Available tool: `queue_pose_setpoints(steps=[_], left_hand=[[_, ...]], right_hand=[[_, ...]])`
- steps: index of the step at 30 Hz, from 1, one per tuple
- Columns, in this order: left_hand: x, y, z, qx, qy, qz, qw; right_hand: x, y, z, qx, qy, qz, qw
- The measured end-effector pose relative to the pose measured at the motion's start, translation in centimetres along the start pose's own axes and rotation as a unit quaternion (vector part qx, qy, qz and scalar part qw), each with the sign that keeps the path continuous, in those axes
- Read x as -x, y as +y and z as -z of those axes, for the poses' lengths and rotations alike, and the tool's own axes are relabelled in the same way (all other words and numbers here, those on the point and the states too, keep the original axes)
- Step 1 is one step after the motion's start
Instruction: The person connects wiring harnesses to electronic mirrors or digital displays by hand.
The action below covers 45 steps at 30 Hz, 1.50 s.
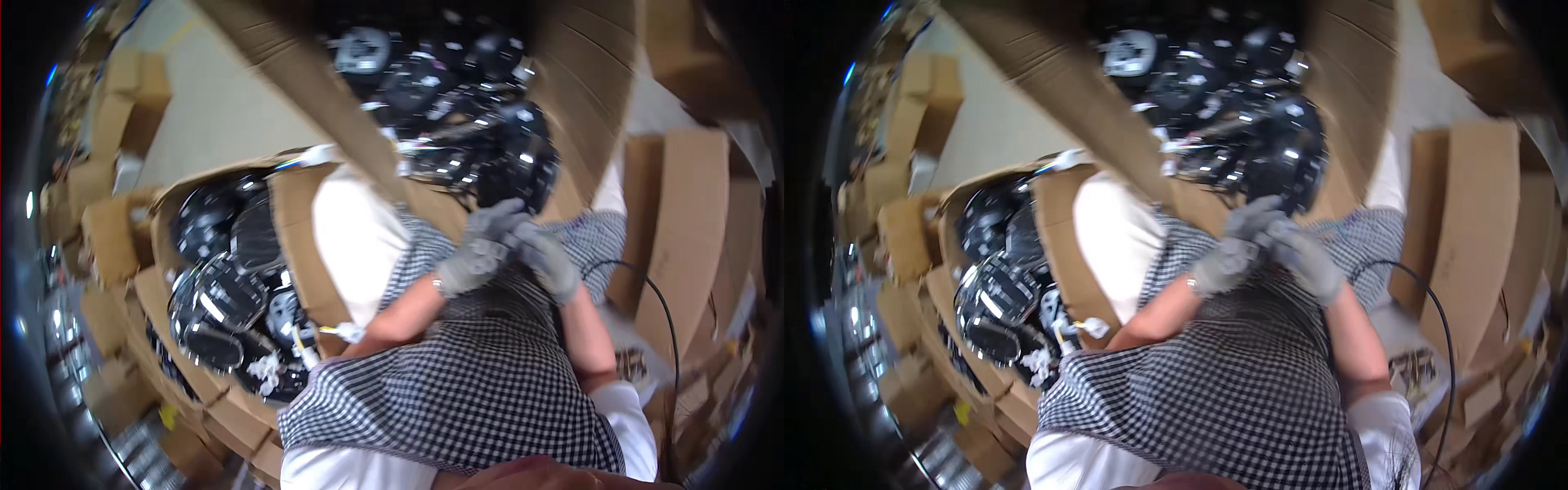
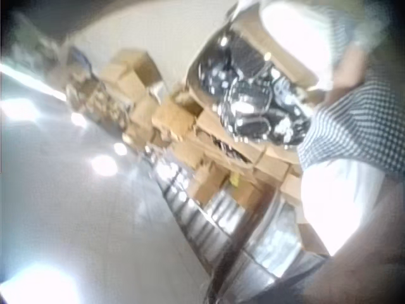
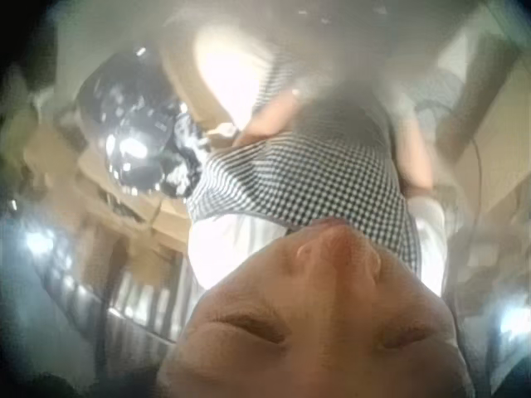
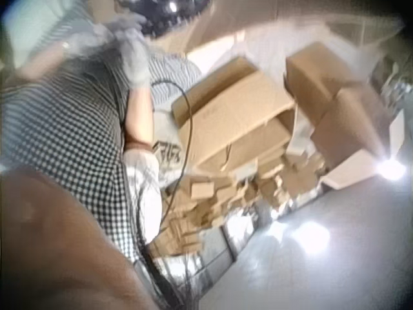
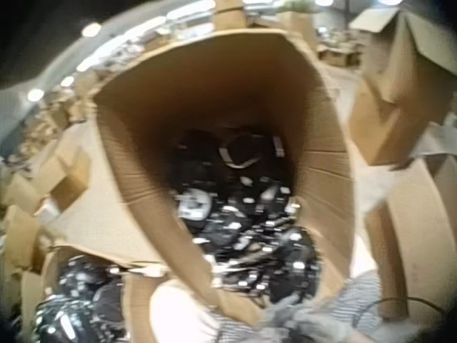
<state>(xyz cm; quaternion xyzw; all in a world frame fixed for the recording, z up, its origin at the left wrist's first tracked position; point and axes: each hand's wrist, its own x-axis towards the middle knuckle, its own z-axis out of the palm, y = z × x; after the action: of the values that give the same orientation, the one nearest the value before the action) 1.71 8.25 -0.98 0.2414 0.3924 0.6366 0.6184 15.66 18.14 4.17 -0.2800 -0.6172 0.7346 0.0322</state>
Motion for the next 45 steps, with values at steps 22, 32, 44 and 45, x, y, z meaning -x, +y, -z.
queue_pose_setpoints(steps=[22, 32, 44, 45], left_hand=[[-1.4, -1.6, 0.8, -0.470, -0.056, -0.017, 0.881], [-1.8, -7.9, 3.2, -0.550, -0.292, 0.045, 0.781], [-1.6, -4.5, 0.5, -0.645, -0.305, 0.128, 0.688], [-1.5, -4.6, 0.4, -0.644, -0.303, 0.128, 0.690]], right_hand=[[3.2, -0.3, 1.5, 0.288, 0.197, -0.011, 0.937], [3.1, 0.0, 5.0, 0.352, -0.061, -0.052, 0.933], [3.3, 3.7, 4.4, 0.447, -0.133, -0.131, 0.875], [3.2, 3.6, 4.4, 0.450, -0.140, -0.143, 0.870]])
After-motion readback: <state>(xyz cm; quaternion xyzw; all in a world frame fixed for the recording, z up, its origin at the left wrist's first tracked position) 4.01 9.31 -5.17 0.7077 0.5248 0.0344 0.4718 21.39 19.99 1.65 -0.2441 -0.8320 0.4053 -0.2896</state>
